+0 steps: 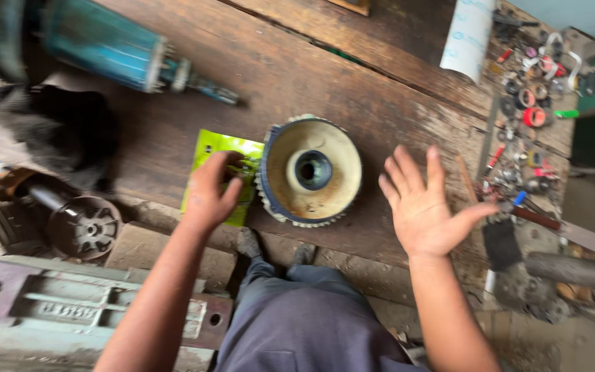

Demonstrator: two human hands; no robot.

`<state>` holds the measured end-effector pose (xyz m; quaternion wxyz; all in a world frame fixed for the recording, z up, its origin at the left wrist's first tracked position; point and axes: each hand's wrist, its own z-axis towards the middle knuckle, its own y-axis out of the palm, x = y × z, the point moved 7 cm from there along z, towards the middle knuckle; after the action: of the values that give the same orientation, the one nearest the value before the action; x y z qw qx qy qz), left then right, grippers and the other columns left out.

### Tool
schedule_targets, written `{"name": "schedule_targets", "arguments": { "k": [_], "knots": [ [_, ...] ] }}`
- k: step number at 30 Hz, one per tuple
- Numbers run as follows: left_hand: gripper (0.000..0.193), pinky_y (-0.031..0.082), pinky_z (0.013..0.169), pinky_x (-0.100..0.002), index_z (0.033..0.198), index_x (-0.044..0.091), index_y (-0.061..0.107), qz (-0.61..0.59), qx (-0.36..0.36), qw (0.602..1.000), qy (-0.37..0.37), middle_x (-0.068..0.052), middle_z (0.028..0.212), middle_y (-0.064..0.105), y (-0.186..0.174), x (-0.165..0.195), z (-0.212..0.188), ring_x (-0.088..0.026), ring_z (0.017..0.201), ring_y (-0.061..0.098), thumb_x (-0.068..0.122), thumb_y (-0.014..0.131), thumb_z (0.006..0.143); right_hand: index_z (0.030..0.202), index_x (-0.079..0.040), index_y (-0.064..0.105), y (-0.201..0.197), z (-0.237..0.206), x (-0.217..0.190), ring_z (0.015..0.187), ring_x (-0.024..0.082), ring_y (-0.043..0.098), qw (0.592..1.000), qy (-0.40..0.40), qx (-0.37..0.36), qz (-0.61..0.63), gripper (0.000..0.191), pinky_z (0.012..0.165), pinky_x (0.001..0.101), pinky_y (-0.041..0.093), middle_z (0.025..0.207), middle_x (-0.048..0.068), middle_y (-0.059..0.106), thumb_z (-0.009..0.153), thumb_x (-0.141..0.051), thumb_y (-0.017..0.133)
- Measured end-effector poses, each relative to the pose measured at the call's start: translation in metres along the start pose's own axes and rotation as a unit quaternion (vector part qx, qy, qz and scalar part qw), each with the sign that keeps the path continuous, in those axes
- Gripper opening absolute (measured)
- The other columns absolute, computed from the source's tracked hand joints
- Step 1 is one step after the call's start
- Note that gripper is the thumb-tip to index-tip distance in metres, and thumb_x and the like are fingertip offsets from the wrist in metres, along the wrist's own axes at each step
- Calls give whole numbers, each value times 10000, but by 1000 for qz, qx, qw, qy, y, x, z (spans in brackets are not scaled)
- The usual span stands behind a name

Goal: The person holds a yellow grease packet and repeatedly squeezes grease onto a circular metal gear housing on a workbench. They use their fingers to spread the grease inside the housing and around the central shaft area. The person continues to apply and spread grease throughout the clip.

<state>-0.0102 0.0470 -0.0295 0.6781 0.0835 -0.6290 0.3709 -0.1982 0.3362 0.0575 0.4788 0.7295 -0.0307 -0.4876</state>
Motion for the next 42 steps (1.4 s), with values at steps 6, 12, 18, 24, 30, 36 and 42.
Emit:
{"name": "schedule_targets", "arguments": {
  "k": [6,12,18,24,30,36,42],
  "knots": [
    [271,587,807,-361,1127,9,638,15,2,1000,-20,-144,1025,713,8,3,1,-264,875,728,39,659,859,1672,-166,181,46,1,-66,1586,444,182,978,-82,-31,189,1390,1299,583,154,1710,284,189,577,-1017,267],
    [347,582,798,-359,1180,22,657,33,-16,999,-5,-140,997,695,8,15,1,-261,897,714,71,678,837,1737,-190,186,31,0,-64,1531,322,401,981,-93,-51,-160,1254,1292,470,249,1674,215,325,776,-939,484],
    [533,563,832,-392,1334,107,650,77,-63,995,-9,-130,1071,688,9,25,4,-301,927,694,162,693,805,1519,-153,494,-25,12,-2,1032,191,600,733,-26,-75,-675,676,854,339,549,1294,99,595,910,-128,786],
    [660,525,897,-449,1387,121,629,137,-99,985,43,-159,1177,667,14,37,3,-375,1074,642,225,708,741,1645,-181,285,-57,12,31,775,130,564,818,153,-46,-553,817,756,285,495,878,25,591,928,-4,635],
    [646,519,928,-449,1380,140,652,143,-119,981,46,-150,1177,669,18,34,4,-360,1093,640,247,717,747,1665,-164,238,-48,28,44,749,126,595,778,178,-82,-597,786,752,292,516,801,35,559,968,21,549],
    [641,516,925,-451,1378,154,673,168,-130,976,55,-128,1116,681,20,30,1,-355,1058,637,264,737,750,1651,-141,197,-51,13,50,681,143,576,751,215,-46,-622,809,701,313,512,719,37,558,945,8,564],
    [673,516,912,-448,1382,153,673,168,-130,975,58,-120,1091,691,18,32,1,-347,1021,638,252,720,719,1615,-136,256,-53,-14,45,682,236,677,585,243,-38,-773,703,754,393,565,759,123,689,989,-146,577]
  ]
}}
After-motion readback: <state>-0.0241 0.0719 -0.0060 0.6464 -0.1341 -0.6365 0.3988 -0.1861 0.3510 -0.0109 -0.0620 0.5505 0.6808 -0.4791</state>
